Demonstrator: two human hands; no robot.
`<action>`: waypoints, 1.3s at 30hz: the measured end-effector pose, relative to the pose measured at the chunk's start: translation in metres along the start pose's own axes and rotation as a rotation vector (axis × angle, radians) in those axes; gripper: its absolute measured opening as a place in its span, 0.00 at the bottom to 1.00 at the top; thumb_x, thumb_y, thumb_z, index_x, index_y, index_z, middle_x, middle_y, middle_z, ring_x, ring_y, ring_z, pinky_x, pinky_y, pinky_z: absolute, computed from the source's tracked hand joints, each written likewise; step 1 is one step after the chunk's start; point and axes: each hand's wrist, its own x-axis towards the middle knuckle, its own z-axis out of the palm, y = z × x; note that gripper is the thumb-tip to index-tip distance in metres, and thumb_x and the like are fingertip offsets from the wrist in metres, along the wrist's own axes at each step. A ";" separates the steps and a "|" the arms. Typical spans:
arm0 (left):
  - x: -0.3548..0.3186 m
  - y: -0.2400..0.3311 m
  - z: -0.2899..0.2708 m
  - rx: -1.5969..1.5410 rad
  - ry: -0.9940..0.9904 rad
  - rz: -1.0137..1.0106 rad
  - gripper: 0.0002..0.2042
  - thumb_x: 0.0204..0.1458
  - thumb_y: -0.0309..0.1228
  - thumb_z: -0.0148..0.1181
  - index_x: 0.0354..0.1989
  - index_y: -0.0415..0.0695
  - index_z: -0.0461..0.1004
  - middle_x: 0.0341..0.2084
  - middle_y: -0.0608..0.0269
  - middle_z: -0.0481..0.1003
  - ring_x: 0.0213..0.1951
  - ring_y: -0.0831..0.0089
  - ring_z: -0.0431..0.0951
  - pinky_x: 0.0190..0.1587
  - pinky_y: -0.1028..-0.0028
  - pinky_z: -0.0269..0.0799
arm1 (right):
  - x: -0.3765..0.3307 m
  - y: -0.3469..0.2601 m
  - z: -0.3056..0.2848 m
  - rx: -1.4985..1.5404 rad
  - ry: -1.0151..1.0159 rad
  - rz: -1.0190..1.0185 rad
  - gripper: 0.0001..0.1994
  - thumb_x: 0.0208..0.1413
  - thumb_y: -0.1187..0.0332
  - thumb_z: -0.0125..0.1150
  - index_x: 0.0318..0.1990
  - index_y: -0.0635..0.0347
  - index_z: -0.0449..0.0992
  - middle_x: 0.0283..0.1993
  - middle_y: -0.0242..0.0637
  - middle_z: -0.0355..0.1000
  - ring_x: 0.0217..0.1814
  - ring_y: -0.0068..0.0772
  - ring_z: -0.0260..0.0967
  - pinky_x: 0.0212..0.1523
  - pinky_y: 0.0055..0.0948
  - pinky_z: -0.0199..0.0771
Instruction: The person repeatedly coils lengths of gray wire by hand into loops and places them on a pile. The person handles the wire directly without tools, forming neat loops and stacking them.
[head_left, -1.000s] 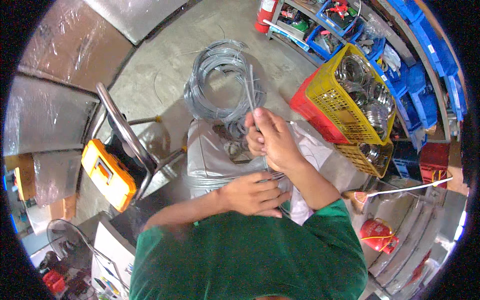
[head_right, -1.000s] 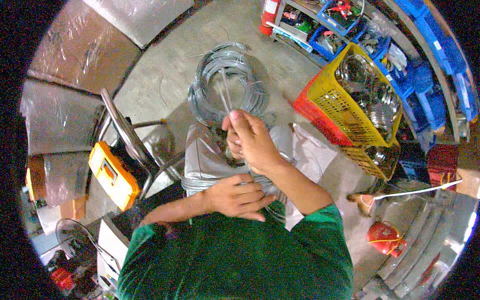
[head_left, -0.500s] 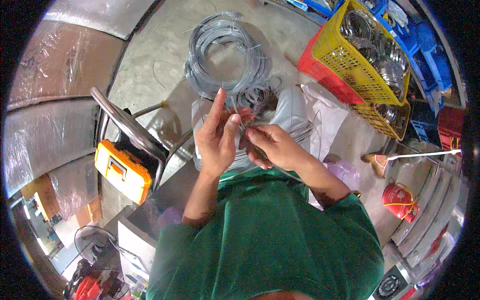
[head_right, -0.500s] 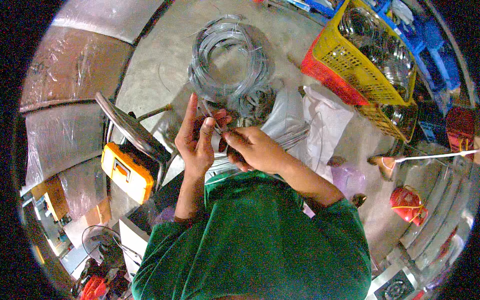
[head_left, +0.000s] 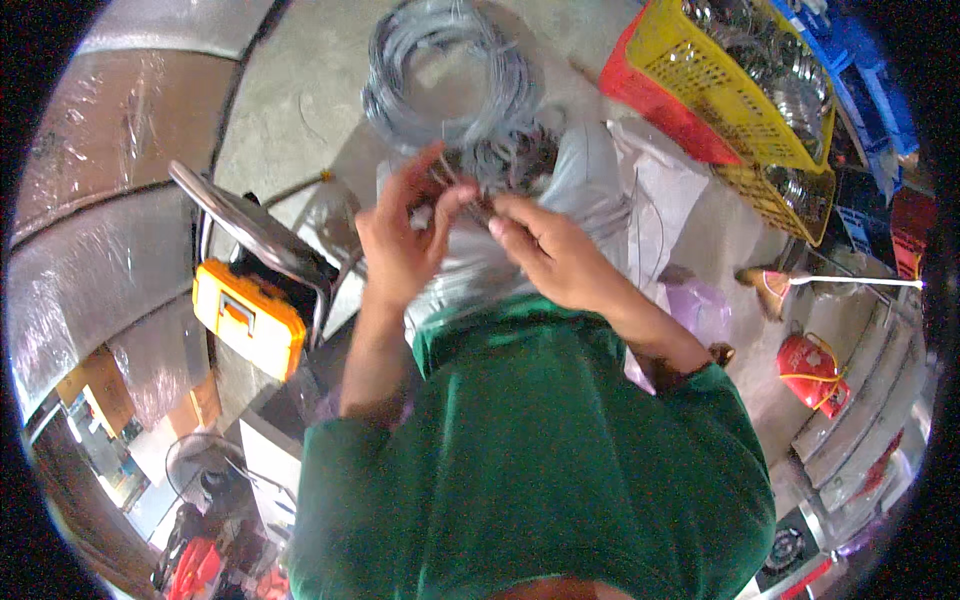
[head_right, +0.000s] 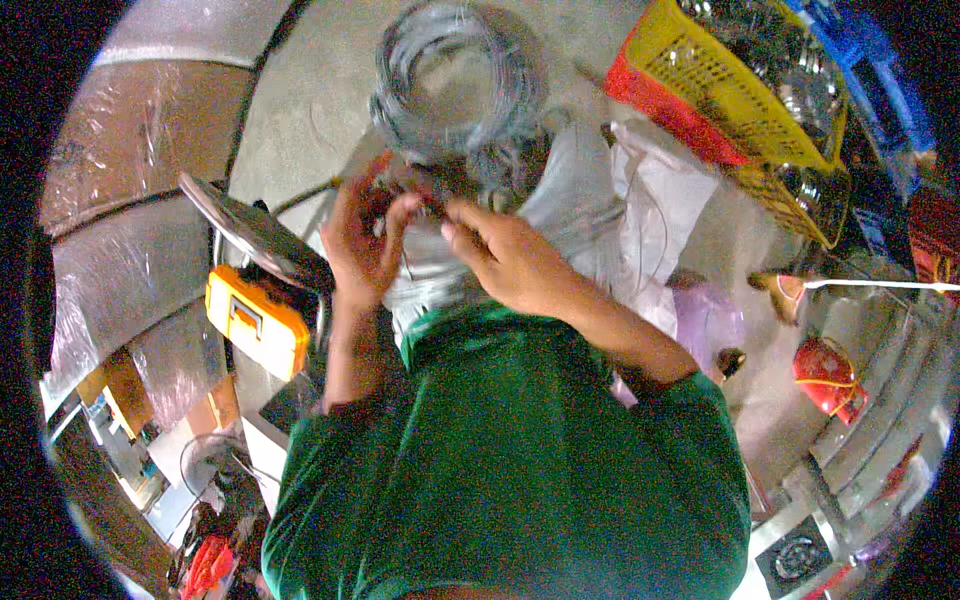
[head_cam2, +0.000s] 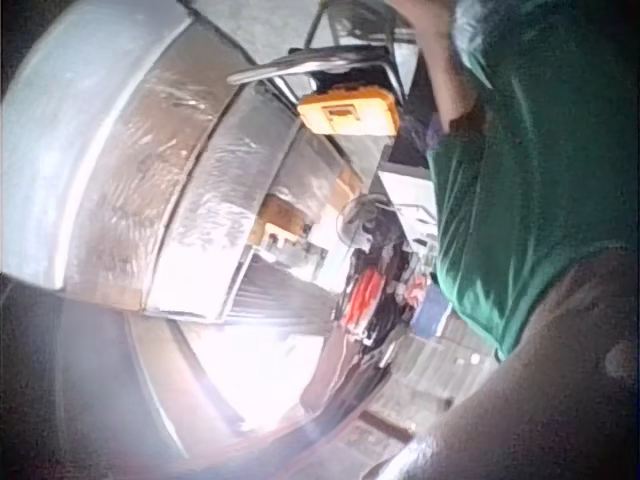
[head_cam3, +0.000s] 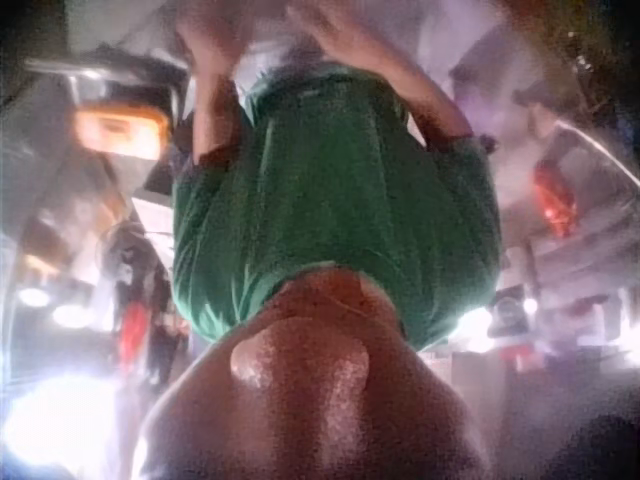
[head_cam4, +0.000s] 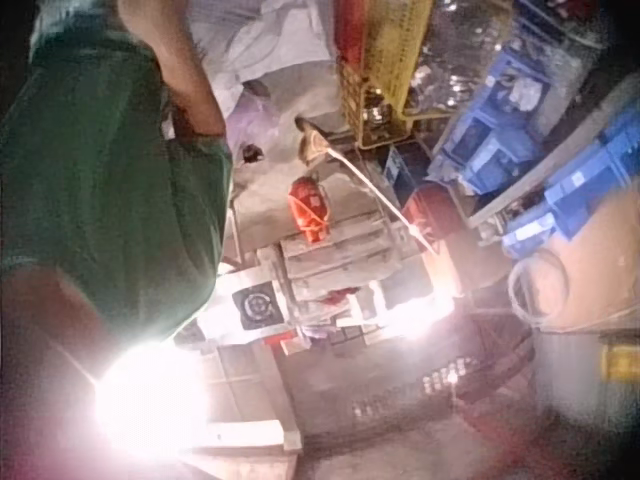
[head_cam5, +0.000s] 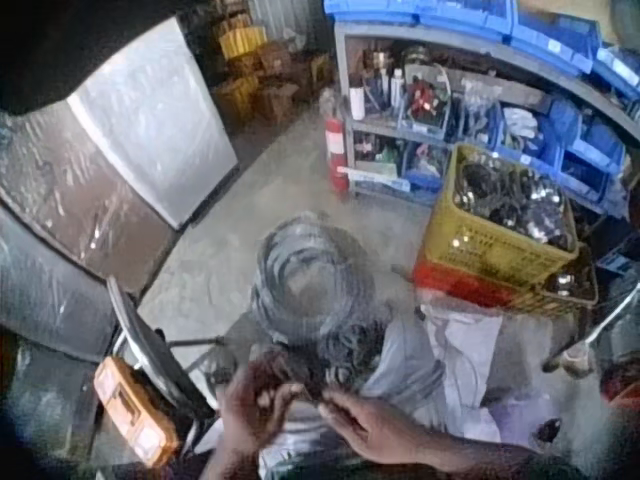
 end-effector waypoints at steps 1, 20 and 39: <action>0.007 -0.002 -0.003 0.011 -0.026 0.038 0.21 0.51 0.31 0.68 0.54 0.41 0.74 0.28 0.57 0.81 0.30 0.71 0.83 0.36 0.74 0.77 | -0.002 0.000 0.000 -0.064 0.051 -0.022 0.14 0.67 0.61 0.50 0.44 0.64 0.72 0.26 0.38 0.70 0.27 0.26 0.69 0.30 0.28 0.67; -0.015 0.022 -0.025 -0.860 -1.017 -0.590 0.13 0.66 0.35 0.48 0.41 0.37 0.73 0.23 0.60 0.75 0.22 0.72 0.75 0.22 0.74 0.67 | 0.044 -0.047 -0.071 -0.362 -0.284 -0.526 0.08 0.54 0.65 0.65 0.32 0.61 0.80 0.30 0.37 0.78 0.34 0.42 0.76 0.36 0.35 0.73; 0.048 0.058 -0.081 -0.940 0.347 0.169 0.10 0.54 0.25 0.57 0.43 0.38 0.73 0.31 0.60 0.75 0.28 0.80 0.70 0.29 0.80 0.66 | 0.040 0.063 0.012 -0.130 -0.139 -0.278 0.15 0.64 0.59 0.53 0.41 0.63 0.77 0.38 0.44 0.77 0.39 0.51 0.74 0.41 0.41 0.73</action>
